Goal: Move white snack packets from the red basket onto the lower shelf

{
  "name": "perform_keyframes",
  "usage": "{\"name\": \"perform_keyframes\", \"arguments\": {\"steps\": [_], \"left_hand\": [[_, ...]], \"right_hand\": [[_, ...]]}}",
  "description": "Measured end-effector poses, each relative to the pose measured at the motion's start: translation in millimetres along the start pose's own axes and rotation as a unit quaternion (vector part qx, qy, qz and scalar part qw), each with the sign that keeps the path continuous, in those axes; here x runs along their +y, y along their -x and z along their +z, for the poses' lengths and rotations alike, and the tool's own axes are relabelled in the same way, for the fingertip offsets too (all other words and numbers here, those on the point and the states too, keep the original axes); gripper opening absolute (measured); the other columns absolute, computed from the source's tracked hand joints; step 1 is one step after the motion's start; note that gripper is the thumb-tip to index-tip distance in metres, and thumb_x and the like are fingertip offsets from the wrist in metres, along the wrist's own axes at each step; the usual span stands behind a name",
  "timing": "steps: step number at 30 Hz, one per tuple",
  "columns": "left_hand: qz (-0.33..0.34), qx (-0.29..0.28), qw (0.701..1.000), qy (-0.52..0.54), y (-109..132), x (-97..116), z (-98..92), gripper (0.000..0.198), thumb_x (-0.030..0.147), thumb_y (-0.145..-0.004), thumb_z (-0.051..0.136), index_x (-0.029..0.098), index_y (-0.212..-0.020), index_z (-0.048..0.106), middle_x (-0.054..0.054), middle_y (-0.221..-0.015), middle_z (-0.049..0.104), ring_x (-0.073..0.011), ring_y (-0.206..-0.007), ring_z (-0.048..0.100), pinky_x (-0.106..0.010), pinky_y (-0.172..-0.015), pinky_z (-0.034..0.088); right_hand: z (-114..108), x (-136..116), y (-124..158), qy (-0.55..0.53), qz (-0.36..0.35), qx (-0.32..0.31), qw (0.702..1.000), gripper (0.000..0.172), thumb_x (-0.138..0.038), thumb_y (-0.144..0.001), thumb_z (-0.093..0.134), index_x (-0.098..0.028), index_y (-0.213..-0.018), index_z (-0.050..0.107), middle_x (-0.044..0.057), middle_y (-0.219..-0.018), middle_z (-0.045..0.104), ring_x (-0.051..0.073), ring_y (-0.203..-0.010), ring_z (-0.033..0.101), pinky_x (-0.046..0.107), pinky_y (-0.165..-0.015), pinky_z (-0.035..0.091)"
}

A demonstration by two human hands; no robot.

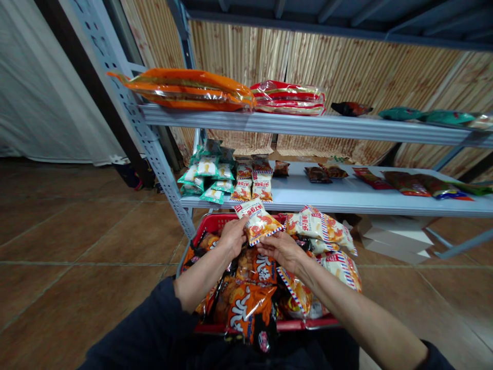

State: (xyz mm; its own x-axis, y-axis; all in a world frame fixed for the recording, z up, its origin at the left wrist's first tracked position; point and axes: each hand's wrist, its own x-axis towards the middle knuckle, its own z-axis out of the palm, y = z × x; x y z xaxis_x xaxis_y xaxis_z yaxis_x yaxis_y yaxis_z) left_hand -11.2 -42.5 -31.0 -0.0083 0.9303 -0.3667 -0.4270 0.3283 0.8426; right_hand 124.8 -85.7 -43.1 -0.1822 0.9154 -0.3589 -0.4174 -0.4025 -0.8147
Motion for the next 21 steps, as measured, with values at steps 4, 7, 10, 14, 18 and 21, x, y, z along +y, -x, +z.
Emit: {"name": "perform_keyframes", "arguments": {"steps": [4,7,10,14,18,21], "left_hand": [[-0.01,0.004,1.0,0.007,-2.2,-1.9,-0.6,0.017,0.026,-0.064,0.068,0.012,-0.067,0.057,-0.004,-0.057,0.063,-0.0122,-0.05,0.057,-0.023,-0.05,0.042],[-0.012,0.005,1.0,0.008,-2.8,-2.9,0.0,0.017,0.025,-0.064,0.068,0.012,-0.067,0.057,-0.004,-0.056,0.063,-0.0129,-0.05,0.058,-0.024,-0.05,0.043],[-0.013,0.005,1.0,0.006,-2.3,-2.8,1.2,0.017,0.024,-0.063,0.068,0.013,-0.066,0.057,-0.003,-0.056,0.063,-0.0129,-0.05,0.058,-0.024,-0.05,0.043],[-0.01,0.007,1.0,0.004,-0.1,-1.5,3.4,0.016,0.024,-0.063,0.068,0.013,-0.065,0.056,-0.003,-0.058,0.063,-0.0113,-0.05,0.057,-0.022,-0.049,0.042],[-0.006,0.008,1.0,0.0,0.9,-1.0,4.9,0.019,0.026,-0.062,0.07,0.014,-0.065,0.055,-0.003,-0.061,0.064,-0.0124,-0.055,0.059,-0.022,-0.052,0.043],[0.003,-0.003,1.0,-0.004,0.2,-1.1,4.8,0.021,0.028,-0.061,0.07,0.014,-0.067,0.056,-0.004,-0.062,0.064,-0.0128,-0.056,0.06,-0.024,-0.054,0.045]], "right_hand": [[0.2,1.1,1.0,-0.011,-0.005,0.005,1.0,0.018,-0.015,-0.059,0.073,-0.011,-0.07,0.06,0.006,-0.068,0.067,0.014,-0.063,0.064,0.028,-0.067,0.052],[0.9,1.7,2.6,-0.012,-0.007,0.008,1.0,0.018,-0.016,-0.06,0.073,-0.011,-0.071,0.059,0.006,-0.068,0.067,0.013,-0.063,0.064,0.028,-0.067,0.052],[-0.2,2.7,3.1,-0.01,-0.012,0.007,1.0,0.019,-0.016,-0.06,0.073,-0.011,-0.072,0.06,0.006,-0.069,0.067,0.013,-0.063,0.063,0.026,-0.066,0.052],[-3.9,4.3,1.9,-0.013,-0.014,0.003,1.0,0.018,-0.017,-0.061,0.072,-0.011,-0.073,0.06,0.006,-0.07,0.067,0.013,-0.064,0.064,0.026,-0.067,0.053],[-3.5,2.5,3.5,-0.017,-0.013,0.0,1.0,0.017,-0.018,-0.063,0.072,-0.012,-0.073,0.059,0.006,-0.071,0.067,0.013,-0.065,0.064,0.027,-0.068,0.053],[0.1,-0.4,6.5,-0.029,-0.006,0.018,0.999,0.018,-0.018,-0.062,0.072,-0.013,-0.069,0.056,0.005,-0.068,0.066,0.013,-0.065,0.064,0.029,-0.07,0.052]]}}
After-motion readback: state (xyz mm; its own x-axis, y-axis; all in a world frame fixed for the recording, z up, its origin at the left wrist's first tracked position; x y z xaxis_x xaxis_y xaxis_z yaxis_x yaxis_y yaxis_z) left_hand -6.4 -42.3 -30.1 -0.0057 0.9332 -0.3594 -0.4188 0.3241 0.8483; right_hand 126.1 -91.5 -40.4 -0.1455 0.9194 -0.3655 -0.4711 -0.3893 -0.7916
